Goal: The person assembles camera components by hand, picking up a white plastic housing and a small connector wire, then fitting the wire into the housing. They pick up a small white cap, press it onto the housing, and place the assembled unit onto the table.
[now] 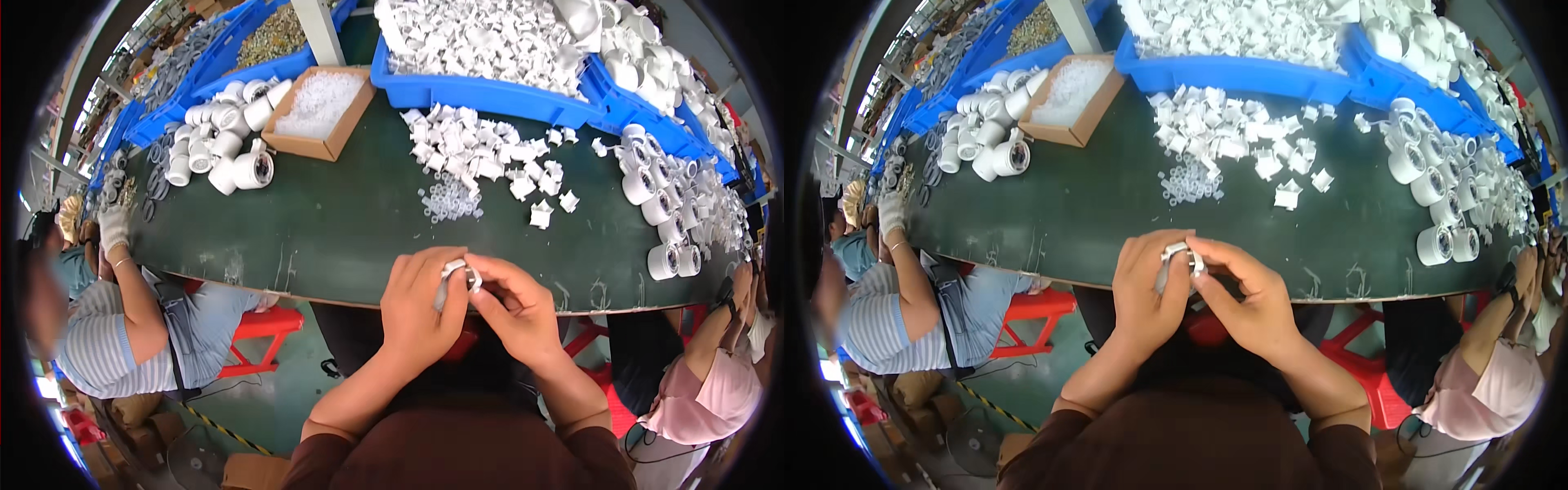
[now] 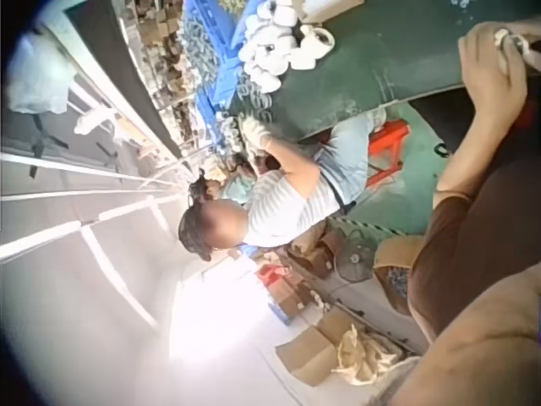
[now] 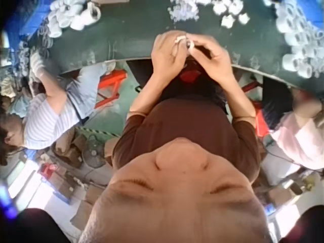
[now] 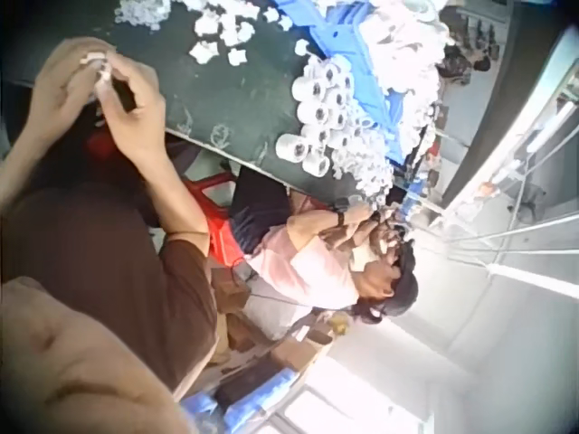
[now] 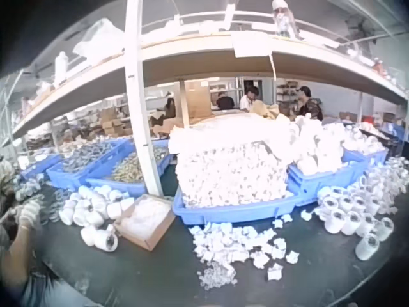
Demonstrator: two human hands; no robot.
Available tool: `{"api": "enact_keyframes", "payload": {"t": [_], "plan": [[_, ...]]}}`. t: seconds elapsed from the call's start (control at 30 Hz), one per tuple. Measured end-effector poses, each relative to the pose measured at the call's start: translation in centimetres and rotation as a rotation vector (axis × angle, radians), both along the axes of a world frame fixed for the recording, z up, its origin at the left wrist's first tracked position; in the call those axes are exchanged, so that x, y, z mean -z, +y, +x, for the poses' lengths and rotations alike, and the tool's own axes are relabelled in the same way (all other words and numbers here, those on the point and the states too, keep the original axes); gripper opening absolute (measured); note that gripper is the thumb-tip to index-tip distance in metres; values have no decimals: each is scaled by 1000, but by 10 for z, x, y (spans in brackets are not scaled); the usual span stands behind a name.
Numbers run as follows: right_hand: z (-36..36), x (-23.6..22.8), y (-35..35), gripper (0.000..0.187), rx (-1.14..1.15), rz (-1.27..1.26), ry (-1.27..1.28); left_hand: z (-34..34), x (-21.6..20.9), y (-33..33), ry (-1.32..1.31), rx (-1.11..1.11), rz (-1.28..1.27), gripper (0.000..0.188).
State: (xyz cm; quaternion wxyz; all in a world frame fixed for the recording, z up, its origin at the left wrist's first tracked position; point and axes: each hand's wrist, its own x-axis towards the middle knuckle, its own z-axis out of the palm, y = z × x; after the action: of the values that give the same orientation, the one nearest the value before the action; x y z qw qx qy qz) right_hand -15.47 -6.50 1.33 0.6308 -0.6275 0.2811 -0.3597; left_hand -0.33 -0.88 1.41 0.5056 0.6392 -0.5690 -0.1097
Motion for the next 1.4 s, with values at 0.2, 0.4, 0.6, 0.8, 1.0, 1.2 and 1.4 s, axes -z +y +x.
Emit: {"api": "enact_keyframes", "payload": {"t": [0.2, 0.4, 0.6, 0.8, 1.0, 1.2, 1.4], "plan": [[7, 8, 3, 40, 50, 10, -36, 3, 9, 1, -76, 41, -37, 30], [10, 5, 12, 39, 94, -59, -1, 0, 11, 7, -89, 42, -42, 32], [20, 9, 20, 35, 256, -125, -12, -3, 14, 3, -111, 23, -82, 29], [22, 9, 20, 34, 271, -112, 23, 0, 18, 2, -149, 39, -83, 29], [27, 16, 23, 38, 322, -253, 17, 3, 19, 2, -144, 59, -112, 29], [18, 1, 11, 21, 81, 174, -193, 12, 23, 4, -37, 80, -157, 28], [9, 5, 2, 11, 54, 246, -115, 19, 21, 2, 2, 212, -158, 27]]}}
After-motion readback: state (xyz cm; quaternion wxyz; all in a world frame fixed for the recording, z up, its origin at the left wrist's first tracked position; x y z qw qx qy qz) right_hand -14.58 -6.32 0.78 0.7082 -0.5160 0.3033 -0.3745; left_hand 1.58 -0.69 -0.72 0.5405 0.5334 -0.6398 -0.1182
